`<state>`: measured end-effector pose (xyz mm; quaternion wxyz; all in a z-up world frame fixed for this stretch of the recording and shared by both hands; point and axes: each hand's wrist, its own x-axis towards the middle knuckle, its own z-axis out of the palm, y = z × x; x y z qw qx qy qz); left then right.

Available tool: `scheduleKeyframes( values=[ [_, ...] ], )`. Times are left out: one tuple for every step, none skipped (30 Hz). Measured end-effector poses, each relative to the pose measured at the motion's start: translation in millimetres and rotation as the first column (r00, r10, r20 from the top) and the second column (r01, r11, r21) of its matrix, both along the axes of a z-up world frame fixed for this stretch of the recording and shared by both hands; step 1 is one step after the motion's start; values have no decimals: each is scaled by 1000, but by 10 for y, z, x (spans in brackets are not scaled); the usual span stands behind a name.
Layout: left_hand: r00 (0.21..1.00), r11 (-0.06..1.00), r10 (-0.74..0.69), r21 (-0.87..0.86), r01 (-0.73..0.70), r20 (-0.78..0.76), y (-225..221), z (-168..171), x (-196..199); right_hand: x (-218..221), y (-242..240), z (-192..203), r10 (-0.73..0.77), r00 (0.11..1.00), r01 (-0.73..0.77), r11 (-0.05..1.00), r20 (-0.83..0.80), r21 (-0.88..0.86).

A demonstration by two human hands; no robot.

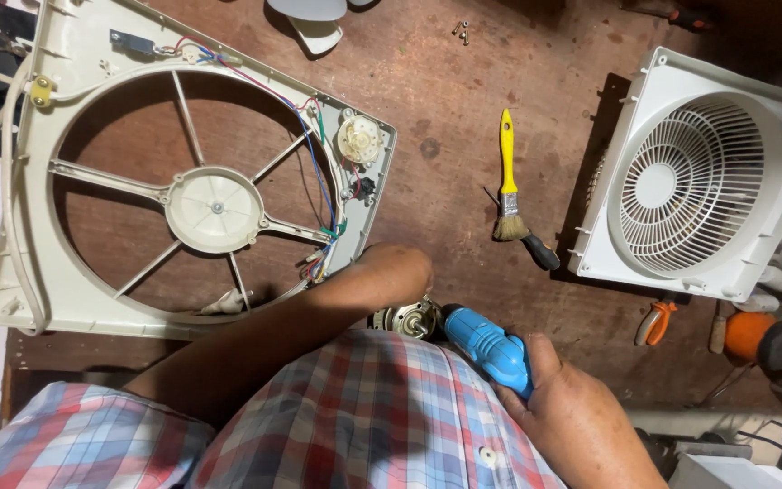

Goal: Disassembling a fan motor using an electric screwdriver and hands on a workbench.

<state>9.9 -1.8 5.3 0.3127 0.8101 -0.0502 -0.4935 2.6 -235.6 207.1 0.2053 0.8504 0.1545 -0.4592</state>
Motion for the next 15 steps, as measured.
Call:
scheduleKeyframes(
  values=[
    [1000, 1000, -1, 1, 1, 0, -9, 5, 11, -14, -22, -12, -1, 1000, 1, 1000, 0, 1],
    [1000, 1000, -7, 15, 7, -20, -18, 10, 21, -28, -45, -24, 8, 1000, -9, 1000, 23, 19],
    [999, 999, -12, 30, 14, -38, -22, 16, 37, -39, -64, -38, 16, 999, -18, 999, 48, 38],
    [999, 999, -13, 33, 14, -37, -5, 28, 30, -36, -41, -25, 16, 999, -18, 999, 50, 40],
    [1000, 1000, -17, 15, 17, -19, 12, 40, 18, -38, -18, -12, -4, 999, 3, 1000, 45, 29],
    [1000, 1000, -20, -4, 20, -1, 28, 54, 4, -40, 3, 2, -24, 999, 24, 1000, 40, 17],
    [1000, 1000, -22, -1, 22, 2, 19, 12, -15, -39, 31, 18, -26, 999, 25, 999, 43, 20],
    [999, 1000, -20, -10, 20, 33, 9, -28, -33, -38, 58, 36, -47, 998, 47, 999, 39, 4],
    [998, 1000, -19, -20, 20, 66, -2, -67, -53, -40, 81, 55, -70, 997, 70, 997, 37, -11],
    [997, 1000, -21, -17, 22, 68, 9, -18, -53, -49, 98, 72, -72, 997, 72, 997, 39, -8],
    [998, 1000, -25, -12, 26, 61, 26, 31, -49, -56, 118, 86, -112, 993, 112, 994, 44, 3],
    [998, 1000, -28, -8, 29, 53, 40, 82, -47, -64, 135, 102, -152, 987, 152, 988, 49, 13],
    [998, 999, -32, -4, 32, 56, 51, 106, -49, -80, 139, 112, -156, 986, 155, 988, 52, 18],
    [999, 1000, -18, -6, 18, 47, 59, 131, -52, -97, 141, 124, -168, 984, 166, 985, 55, 39],
    [999, 1000, -3, -7, 4, 38, 70, 155, -54, -111, 142, 131, -180, 982, 176, 982, 58, 63]
  ],
)
